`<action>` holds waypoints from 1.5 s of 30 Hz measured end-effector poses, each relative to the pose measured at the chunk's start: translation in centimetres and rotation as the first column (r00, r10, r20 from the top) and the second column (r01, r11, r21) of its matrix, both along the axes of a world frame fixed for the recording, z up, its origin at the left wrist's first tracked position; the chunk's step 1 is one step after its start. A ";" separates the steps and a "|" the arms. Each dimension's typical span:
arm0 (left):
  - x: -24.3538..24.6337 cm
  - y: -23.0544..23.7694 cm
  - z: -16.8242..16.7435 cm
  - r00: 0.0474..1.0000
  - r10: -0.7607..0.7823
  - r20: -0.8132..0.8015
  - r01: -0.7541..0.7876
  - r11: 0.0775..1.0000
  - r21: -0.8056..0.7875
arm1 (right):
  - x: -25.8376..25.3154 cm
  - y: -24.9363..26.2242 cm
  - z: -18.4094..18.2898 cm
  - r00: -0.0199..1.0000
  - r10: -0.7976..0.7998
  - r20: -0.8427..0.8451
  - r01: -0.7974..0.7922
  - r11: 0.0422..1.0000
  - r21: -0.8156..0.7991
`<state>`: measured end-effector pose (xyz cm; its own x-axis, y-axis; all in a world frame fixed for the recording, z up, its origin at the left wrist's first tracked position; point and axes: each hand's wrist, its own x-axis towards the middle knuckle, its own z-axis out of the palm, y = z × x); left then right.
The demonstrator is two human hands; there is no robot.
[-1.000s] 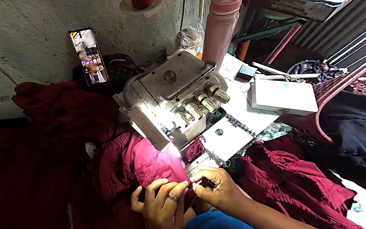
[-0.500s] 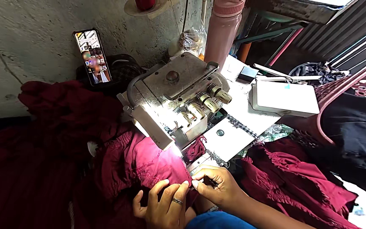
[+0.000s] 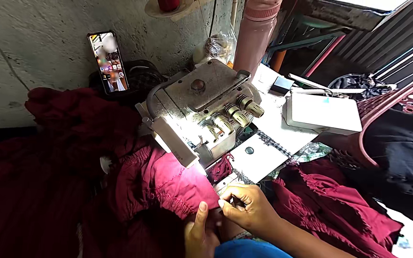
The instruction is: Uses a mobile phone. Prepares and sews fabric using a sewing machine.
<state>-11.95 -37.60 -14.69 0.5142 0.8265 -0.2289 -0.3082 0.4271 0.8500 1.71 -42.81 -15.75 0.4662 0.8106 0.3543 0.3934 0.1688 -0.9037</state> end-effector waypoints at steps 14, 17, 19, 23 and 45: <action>1.1 8.1 4.4 0.472 0.455 -0.755 0.624 0.433 0.650 | 2.1 7.3 1.4 0.983 -0.046 -0.176 0.025 0.993 -0.117; 1.4 10.2 4.9 0.410 0.445 -0.796 0.720 0.378 0.582 | 1.9 7.9 1.5 0.983 -0.099 -0.157 0.081 0.990 -0.119; 1.8 11.6 5.3 0.348 0.439 -0.829 0.768 0.374 0.520 | 1.4 7.4 1.0 0.983 -0.129 -0.133 0.120 0.990 -0.071; 2.2 12.2 6.0 0.203 0.409 -0.890 0.720 0.553 0.419 | 0.6 5.0 -3.2 0.986 -0.159 -0.049 0.164 0.978 0.125; -2.7 6.4 4.6 0.451 0.608 -0.653 0.345 0.556 0.756 | -1.7 8.8 3.6 0.596 -0.197 0.779 0.177 0.978 0.111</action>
<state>-14.64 -31.21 -10.07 0.3290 0.9019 0.2799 0.7077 -0.4317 0.5592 0.04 -33.99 -12.13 0.1438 0.7264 0.6721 0.9722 0.0232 -0.2331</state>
